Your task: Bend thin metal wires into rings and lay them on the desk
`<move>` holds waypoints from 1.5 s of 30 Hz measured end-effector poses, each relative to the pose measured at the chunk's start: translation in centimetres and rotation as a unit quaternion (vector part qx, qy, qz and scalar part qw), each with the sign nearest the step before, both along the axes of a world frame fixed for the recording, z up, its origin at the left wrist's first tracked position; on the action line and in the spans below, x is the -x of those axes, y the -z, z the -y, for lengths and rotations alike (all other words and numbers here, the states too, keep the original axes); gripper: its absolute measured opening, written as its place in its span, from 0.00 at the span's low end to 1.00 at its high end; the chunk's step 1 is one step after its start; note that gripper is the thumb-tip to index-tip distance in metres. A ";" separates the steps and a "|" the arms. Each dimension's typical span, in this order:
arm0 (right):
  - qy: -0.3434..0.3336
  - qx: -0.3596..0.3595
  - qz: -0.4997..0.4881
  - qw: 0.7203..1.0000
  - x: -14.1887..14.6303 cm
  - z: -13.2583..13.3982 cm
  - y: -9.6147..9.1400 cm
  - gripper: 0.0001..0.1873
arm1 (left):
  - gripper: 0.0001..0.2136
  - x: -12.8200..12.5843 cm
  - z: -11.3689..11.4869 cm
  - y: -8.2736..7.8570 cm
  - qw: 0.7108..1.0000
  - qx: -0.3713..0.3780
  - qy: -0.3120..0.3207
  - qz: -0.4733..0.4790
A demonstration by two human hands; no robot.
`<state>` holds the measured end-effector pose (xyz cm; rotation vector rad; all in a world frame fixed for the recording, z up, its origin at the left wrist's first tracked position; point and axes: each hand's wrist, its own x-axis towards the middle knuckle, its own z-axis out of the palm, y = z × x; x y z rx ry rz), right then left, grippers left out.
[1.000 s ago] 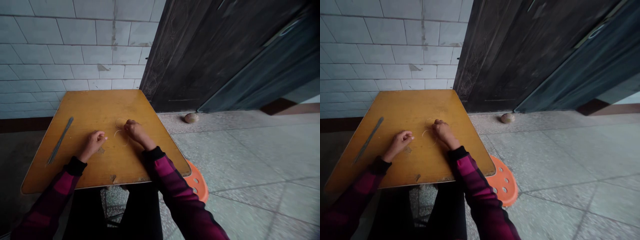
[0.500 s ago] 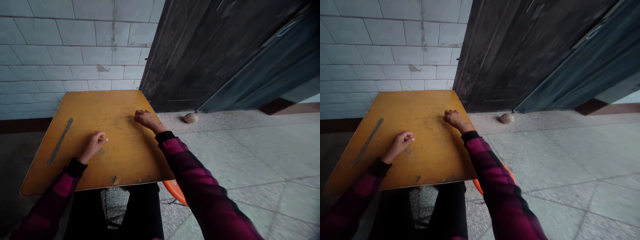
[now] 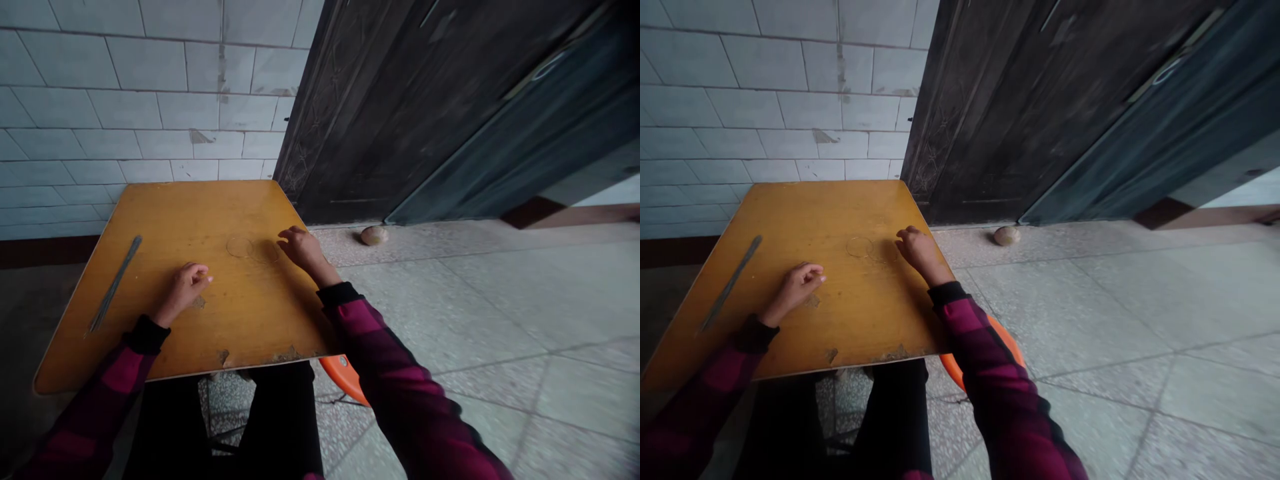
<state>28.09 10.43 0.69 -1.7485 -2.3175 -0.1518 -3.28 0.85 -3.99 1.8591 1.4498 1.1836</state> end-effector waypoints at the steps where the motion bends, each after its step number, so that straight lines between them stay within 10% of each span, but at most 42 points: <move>1: 0.015 0.016 0.007 1.000 0.4 -0.5 0.0 0.16 | 0.07 0.0 0.0 0.1 1.000 0.003 0.002 0.001; 10: 0.003 0.096 0.000 0.995 2.5 -4.4 0.5 0.09 | 0.06 0.2 0.2 -0.3 1.000 0.008 -0.006 0.008; 22: -0.099 0.091 -0.212 0.968 4.3 3.0 -0.5 0.06 | 0.13 -3.9 -0.8 -3.1 0.932 0.253 0.089 0.245; 28: -0.158 0.081 -0.374 0.910 6.6 5.6 0.1 0.03 | 0.14 -3.6 0.7 -4.8 0.895 0.292 0.139 0.308; 35: -0.172 0.294 -0.583 0.738 6.6 6.1 1.8 0.20 | 0.14 -3.2 0.8 -4.3 0.910 0.232 0.086 0.332; 45: -0.215 0.332 -0.553 0.733 7.6 7.5 1.7 0.22 | 0.09 -3.0 0.7 -4.4 0.935 0.218 0.109 0.257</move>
